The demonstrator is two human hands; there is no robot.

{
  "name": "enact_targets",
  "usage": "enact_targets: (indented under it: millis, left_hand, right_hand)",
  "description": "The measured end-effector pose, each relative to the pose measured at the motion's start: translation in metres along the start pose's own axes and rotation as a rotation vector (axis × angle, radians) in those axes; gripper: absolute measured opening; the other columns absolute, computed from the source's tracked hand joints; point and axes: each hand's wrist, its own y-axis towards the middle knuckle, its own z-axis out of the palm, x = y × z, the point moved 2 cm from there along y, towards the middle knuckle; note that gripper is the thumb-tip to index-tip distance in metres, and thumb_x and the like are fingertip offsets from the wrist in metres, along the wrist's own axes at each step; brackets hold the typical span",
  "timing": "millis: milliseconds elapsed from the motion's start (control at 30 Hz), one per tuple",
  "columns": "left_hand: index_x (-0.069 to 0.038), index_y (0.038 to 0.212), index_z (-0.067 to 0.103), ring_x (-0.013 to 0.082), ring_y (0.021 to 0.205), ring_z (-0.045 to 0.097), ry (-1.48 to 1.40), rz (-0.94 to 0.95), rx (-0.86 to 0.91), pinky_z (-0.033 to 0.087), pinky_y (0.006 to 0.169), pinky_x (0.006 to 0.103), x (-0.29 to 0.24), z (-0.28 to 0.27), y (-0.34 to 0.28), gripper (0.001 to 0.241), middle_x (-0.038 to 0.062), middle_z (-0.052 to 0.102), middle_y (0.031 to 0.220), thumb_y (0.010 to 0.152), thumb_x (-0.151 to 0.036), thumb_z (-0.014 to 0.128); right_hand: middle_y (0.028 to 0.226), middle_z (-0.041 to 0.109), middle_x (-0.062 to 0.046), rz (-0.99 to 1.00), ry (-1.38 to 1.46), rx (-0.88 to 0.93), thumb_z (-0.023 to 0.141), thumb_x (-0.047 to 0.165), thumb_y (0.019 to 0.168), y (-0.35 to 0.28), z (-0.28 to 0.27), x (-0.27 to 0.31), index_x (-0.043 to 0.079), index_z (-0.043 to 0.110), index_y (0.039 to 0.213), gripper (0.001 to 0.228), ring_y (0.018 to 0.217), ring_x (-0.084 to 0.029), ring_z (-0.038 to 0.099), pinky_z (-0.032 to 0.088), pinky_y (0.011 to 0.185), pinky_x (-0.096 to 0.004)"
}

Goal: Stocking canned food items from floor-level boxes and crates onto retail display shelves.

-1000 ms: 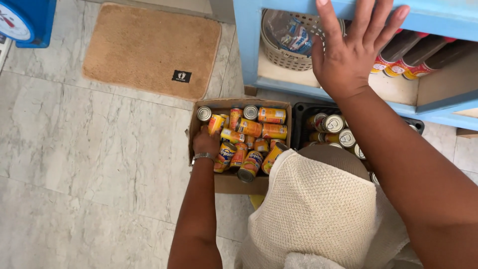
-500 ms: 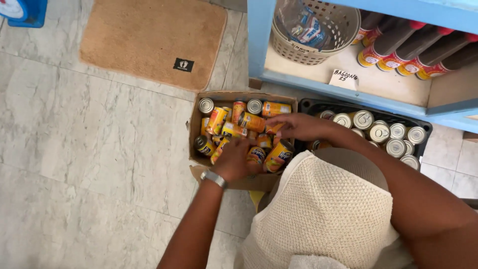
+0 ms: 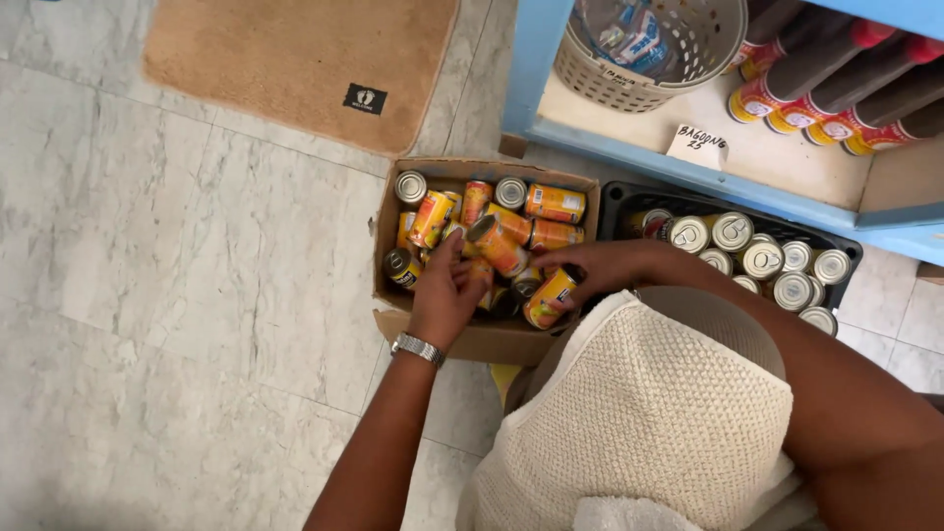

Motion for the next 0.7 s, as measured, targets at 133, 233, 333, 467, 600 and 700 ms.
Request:
enact_targets:
  millis: [133, 233, 333, 467, 600, 700]
  left_hand:
    - [-0.01, 0.132, 0.059, 0.0267, 0.096, 0.069, 0.418, -0.027, 0.055, 0.059, 0.086, 0.0336, -0.031, 0.025, -0.021, 0.059, 0.013, 0.069, 0.112, 0.081, -0.02, 0.087]
    - [-0.007, 0.13, 0.056, 0.0296, 0.11, 0.066, 0.276, 0.22, 0.188, 0.054, 0.092, 0.0348, -0.017, 0.057, -0.036, 0.068, 0.014, 0.066, 0.121, 0.076, -0.022, 0.095]
    - [-0.005, 0.136, 0.053, 0.0344, 0.113, 0.061, 0.401, 0.45, 0.04, 0.05, 0.095, 0.0414, 0.007, 0.068, -0.027, 0.078, 0.016, 0.064, 0.125, 0.07, -0.024, 0.092]
    - [-0.005, 0.142, 0.05, 0.0222, 0.119, 0.064, -0.148, 0.277, 0.12, 0.052, 0.101, 0.0353, 0.047, 0.066, -0.007, 0.064, 0.009, 0.064, 0.132, 0.091, -0.026, 0.081]
    - [-0.009, 0.145, 0.052, 0.0121, 0.101, 0.066, -0.471, -0.273, 0.19, 0.055, 0.079, 0.0288, 0.034, 0.054, 0.007, 0.057, 0.005, 0.068, 0.123, 0.097, -0.035, 0.068]
    - [-0.009, 0.146, 0.053, 0.0117, 0.097, 0.067, -0.523, -0.358, 0.166, 0.056, 0.075, 0.0284, 0.036, 0.054, 0.007, 0.058, 0.003, 0.068, 0.122, 0.097, -0.037, 0.064]
  right_hand:
    - [0.133, 0.062, -0.006, 0.003, -0.209, 0.043, 0.086, 0.017, 0.068, -0.002, 0.001, -0.005, 0.014, 0.049, 0.145, 0.085, 0.124, -0.02, 0.057, 0.045, 0.105, -0.035]
    - [0.124, 0.067, -0.006, 0.018, -0.081, 0.01, 0.083, 0.017, 0.074, 0.002, 0.007, -0.01, 0.013, 0.06, 0.138, 0.068, 0.112, -0.021, 0.063, 0.053, 0.095, -0.036]
    - [0.123, 0.066, -0.007, -0.191, 0.049, -0.14, 0.075, 0.025, 0.089, 0.024, 0.004, -0.051, 0.008, 0.059, 0.136, 0.052, 0.11, -0.02, 0.061, 0.052, 0.093, -0.035]
    - [0.114, 0.068, -0.006, -0.123, 0.166, -0.271, 0.058, 0.04, 0.101, 0.014, -0.01, -0.021, 0.009, 0.058, 0.137, 0.047, 0.102, -0.018, 0.064, 0.054, 0.088, -0.032]
    - [0.102, 0.069, -0.005, 0.016, 0.31, -0.297, 0.046, 0.051, 0.102, 0.007, -0.02, 0.004, 0.016, 0.053, 0.148, 0.058, 0.088, -0.014, 0.065, 0.055, 0.075, -0.03]
    - [0.108, 0.067, -0.004, -0.029, 0.3, -0.326, 0.051, 0.048, 0.101, 0.008, -0.02, 0.008, 0.015, 0.049, 0.15, 0.06, 0.092, -0.012, 0.063, 0.055, 0.076, -0.03]
